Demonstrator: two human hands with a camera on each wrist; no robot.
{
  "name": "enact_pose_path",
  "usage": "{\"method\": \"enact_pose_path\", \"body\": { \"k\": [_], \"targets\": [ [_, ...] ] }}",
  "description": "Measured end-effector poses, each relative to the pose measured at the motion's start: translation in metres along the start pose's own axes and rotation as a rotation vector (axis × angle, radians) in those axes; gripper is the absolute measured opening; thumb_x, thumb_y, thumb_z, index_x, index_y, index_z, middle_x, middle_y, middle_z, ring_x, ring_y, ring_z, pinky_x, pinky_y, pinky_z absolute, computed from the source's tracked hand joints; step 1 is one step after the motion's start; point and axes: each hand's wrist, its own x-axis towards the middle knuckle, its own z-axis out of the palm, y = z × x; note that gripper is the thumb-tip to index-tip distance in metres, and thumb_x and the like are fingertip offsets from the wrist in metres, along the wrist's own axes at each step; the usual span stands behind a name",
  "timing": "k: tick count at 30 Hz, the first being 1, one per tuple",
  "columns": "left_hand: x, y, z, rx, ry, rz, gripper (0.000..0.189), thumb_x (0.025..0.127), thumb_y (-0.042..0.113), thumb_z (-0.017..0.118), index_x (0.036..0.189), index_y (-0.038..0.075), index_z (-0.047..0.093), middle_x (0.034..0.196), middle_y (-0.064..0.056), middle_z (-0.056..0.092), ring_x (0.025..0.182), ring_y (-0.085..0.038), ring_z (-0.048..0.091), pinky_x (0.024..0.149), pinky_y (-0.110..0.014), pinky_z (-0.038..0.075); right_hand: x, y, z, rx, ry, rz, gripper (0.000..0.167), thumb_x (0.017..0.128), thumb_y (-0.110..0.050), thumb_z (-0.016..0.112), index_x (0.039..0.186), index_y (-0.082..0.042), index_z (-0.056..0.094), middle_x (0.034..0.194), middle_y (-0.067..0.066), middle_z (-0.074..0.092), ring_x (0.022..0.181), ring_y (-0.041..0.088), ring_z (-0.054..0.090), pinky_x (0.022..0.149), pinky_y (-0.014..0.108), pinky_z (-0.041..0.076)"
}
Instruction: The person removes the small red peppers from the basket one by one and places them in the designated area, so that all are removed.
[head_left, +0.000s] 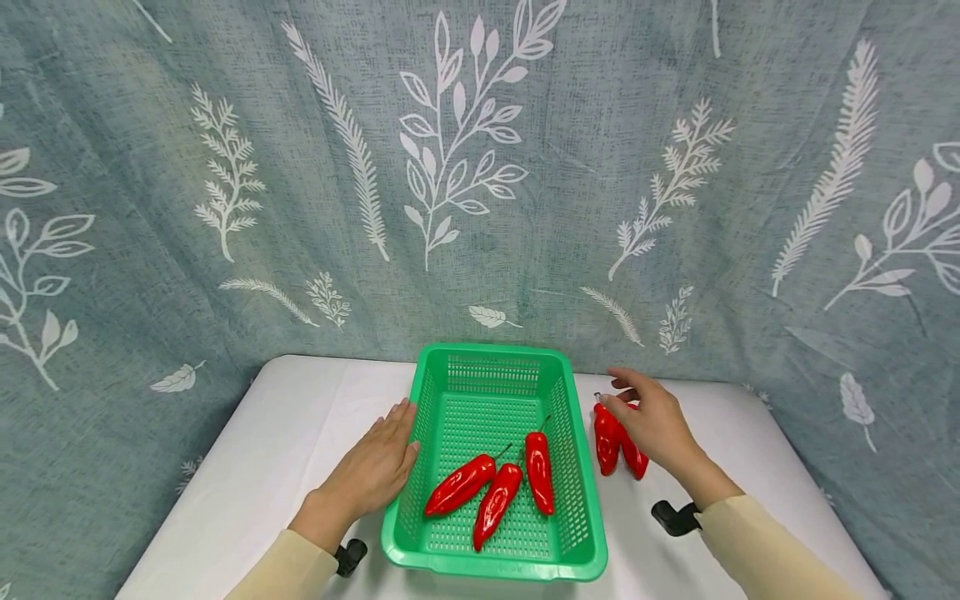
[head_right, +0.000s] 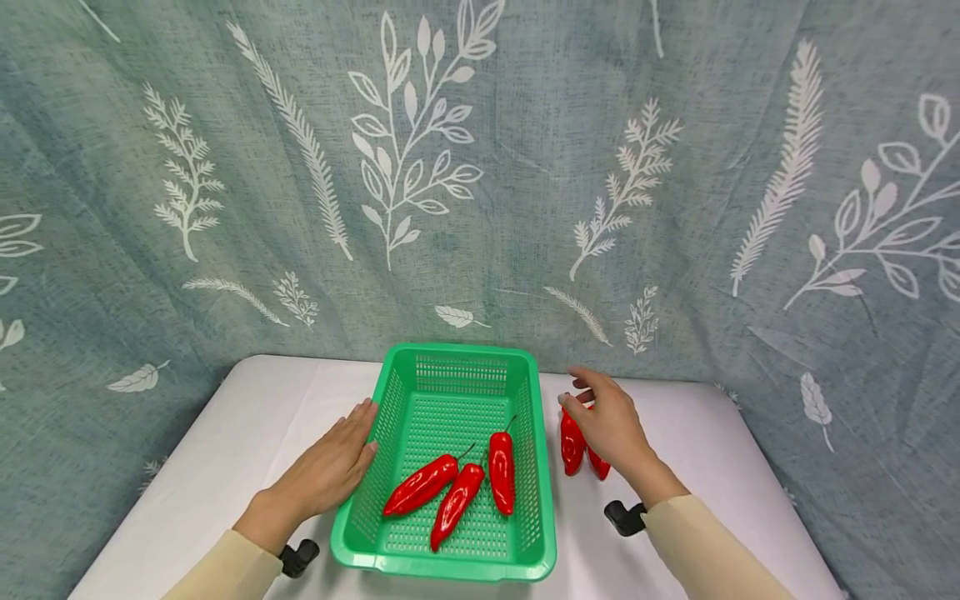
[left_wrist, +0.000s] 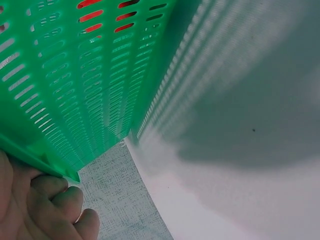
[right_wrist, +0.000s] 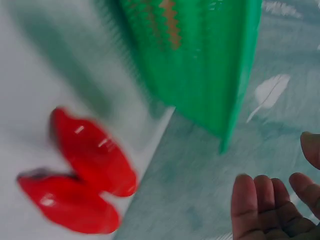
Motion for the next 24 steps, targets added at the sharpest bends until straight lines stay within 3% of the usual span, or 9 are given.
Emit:
{"method": "enact_pose_path", "body": {
  "k": [3,7,13,24],
  "targets": [
    [0.0,0.0,0.0,0.006,-0.003,0.005,0.061,0.115,0.026,0.043,0.163,-0.007,0.028,0.171,-0.022,0.029,0.159,-0.037,0.029,0.13,-0.053,0.028,-0.001,-0.019,0.001,0.032,-0.03,-0.017,0.052,0.105,-0.025,0.067,0.151,-0.004,0.054,0.135,0.021,0.066,0.117,0.038,0.067,0.092,0.054,0.06],
    [0.0,0.0,-0.001,0.013,-0.007,0.013,0.061,0.115,0.026,0.043,0.163,-0.008,0.027,0.171,-0.023,0.029,0.159,-0.038,0.029,0.13,-0.053,0.029,0.0,-0.043,0.008,0.148,-0.111,0.011,0.053,0.106,-0.023,0.066,0.153,-0.004,0.051,0.14,0.024,0.062,0.118,0.038,0.068,0.085,0.045,0.065],
    [-0.002,-0.001,-0.001,0.025,-0.009,0.006,0.062,0.115,0.027,0.042,0.163,-0.007,0.027,0.171,-0.023,0.029,0.159,-0.037,0.03,0.13,-0.052,0.029,0.002,-0.075,0.031,0.313,-0.249,0.046,0.054,0.104,-0.019,0.068,0.154,-0.007,0.051,0.142,0.024,0.06,0.116,0.034,0.07,0.081,0.042,0.067],
    [-0.001,-0.001,-0.002,0.027,-0.021,0.004,0.061,0.115,0.027,0.041,0.163,-0.007,0.026,0.172,-0.022,0.028,0.16,-0.037,0.029,0.131,-0.051,0.028,0.0,-0.104,0.096,0.261,-0.438,0.018,0.044,0.098,-0.013,0.073,0.142,-0.013,0.064,0.134,0.017,0.067,0.108,0.029,0.072,0.08,0.044,0.065]
  ]
}}
